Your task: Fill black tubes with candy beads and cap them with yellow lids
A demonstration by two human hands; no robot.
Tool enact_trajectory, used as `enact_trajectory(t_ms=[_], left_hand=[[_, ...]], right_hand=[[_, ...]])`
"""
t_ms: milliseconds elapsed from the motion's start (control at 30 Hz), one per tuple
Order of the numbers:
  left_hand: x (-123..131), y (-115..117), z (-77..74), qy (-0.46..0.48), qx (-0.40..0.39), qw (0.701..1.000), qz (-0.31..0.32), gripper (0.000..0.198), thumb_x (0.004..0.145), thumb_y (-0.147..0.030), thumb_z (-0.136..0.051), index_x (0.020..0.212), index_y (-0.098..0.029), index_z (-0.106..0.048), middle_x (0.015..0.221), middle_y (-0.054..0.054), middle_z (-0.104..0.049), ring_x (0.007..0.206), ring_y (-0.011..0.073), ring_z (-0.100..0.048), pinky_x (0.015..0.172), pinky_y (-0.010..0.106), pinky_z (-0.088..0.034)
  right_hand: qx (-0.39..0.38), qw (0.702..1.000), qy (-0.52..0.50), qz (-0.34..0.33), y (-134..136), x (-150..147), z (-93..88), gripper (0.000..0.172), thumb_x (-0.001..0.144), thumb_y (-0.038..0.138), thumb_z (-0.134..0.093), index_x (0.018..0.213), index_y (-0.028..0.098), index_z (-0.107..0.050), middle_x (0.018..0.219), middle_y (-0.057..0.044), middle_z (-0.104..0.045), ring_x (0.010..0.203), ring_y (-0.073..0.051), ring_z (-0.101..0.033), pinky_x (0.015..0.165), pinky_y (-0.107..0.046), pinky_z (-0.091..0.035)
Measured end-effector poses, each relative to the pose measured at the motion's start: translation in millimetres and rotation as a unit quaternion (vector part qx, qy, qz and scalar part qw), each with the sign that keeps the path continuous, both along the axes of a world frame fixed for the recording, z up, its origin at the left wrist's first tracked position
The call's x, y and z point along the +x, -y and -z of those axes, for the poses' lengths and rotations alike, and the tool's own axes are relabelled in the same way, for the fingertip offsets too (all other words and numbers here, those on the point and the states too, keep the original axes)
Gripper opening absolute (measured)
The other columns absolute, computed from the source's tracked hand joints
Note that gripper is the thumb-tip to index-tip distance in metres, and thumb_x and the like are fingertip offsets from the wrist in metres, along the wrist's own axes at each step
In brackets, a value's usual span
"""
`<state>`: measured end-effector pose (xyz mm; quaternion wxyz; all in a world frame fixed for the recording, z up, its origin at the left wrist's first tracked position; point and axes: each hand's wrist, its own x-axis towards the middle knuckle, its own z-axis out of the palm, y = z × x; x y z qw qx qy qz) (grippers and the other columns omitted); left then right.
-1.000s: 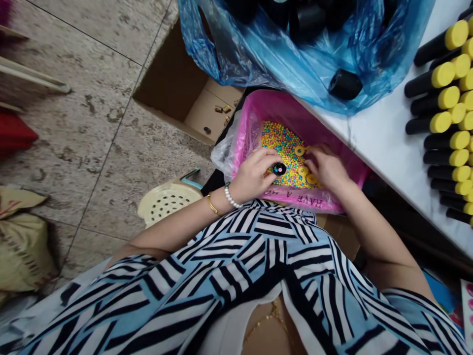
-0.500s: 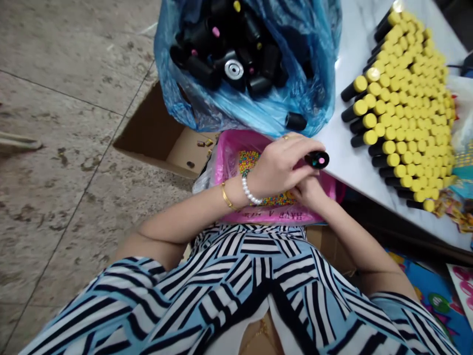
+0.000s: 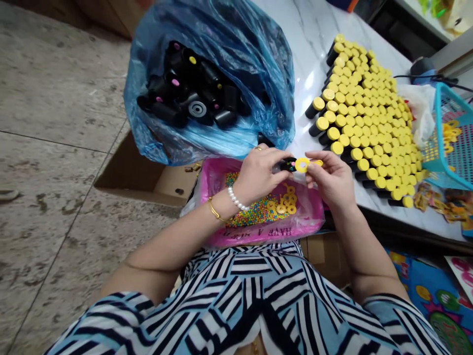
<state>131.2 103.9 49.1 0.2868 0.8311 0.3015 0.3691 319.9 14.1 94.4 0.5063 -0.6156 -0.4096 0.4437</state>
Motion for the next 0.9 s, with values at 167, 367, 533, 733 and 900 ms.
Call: enact_trajectory(t_ms=[167,367,533,733,900], left_hand=[[1.2,0.0,-2.4,0.009,0.010,1.000,0.019,0.017,0.091,-0.024,-0.073,0.107,-0.020,-0.079,0.103,0.005,-0.079,0.091,0.0209,-0.065,0.087,0.037,-0.048],[0.0,0.9,-0.6,-0.024,0.016,1.000,0.004,0.023,0.094,-0.035,-0.072,0.112,-0.021,-0.078,0.095,0.006,-0.072,0.089,0.0217,-0.061,0.085,0.037,-0.047],[-2.4,0.2,-5.7,-0.060,0.019,0.998,0.016,0.018,0.095,-0.036,-0.071,0.105,-0.022,-0.078,0.079,0.003,-0.068,0.081,0.0202,-0.061,0.081,0.034,-0.046],[-6.9,1.2,-35.5,-0.068,-0.116,0.987,0.082,0.016,0.095,-0.025,-0.064,0.103,-0.017,-0.076,0.078,0.002,-0.072,0.068,0.0153,-0.063,0.064,0.026,-0.043],[2.1,-2.3,-46.0,0.030,-0.371,0.921,0.118,0.042,0.105,-0.033,-0.049,0.074,-0.015,-0.068,0.059,0.000,-0.066,0.044,0.0075,-0.054,0.047,0.019,-0.037]], right_hand=[[-0.033,0.999,-0.034,-0.021,-21.8,-5.8,4.5,0.024,0.078,0.035,-0.089,0.094,0.021,-0.078,0.064,0.004,-0.067,0.050,-0.008,-0.057,0.044,-0.018,-0.051],[-0.053,0.998,-0.044,-0.009,-23.6,-8.9,-1.6,0.022,0.078,0.031,-0.090,0.091,0.021,-0.076,0.076,0.001,-0.076,0.052,-0.009,-0.066,0.051,-0.020,-0.061],[-0.054,0.997,-0.047,0.002,-23.6,-9.9,-2.0,0.022,0.078,0.031,-0.090,0.092,0.020,-0.077,0.079,0.000,-0.077,0.055,-0.010,-0.070,0.056,-0.022,-0.064],[-0.069,0.997,-0.030,-0.025,-24.0,-8.0,-3.7,0.029,0.080,0.038,-0.089,0.091,0.018,-0.071,0.076,0.000,-0.075,0.057,-0.013,-0.071,0.058,-0.026,-0.066],[-0.075,0.996,-0.020,-0.039,-24.0,-13.2,-6.8,0.031,0.084,0.041,-0.085,0.091,0.021,-0.062,0.070,0.004,-0.067,0.055,-0.011,-0.067,0.055,-0.023,-0.060]])
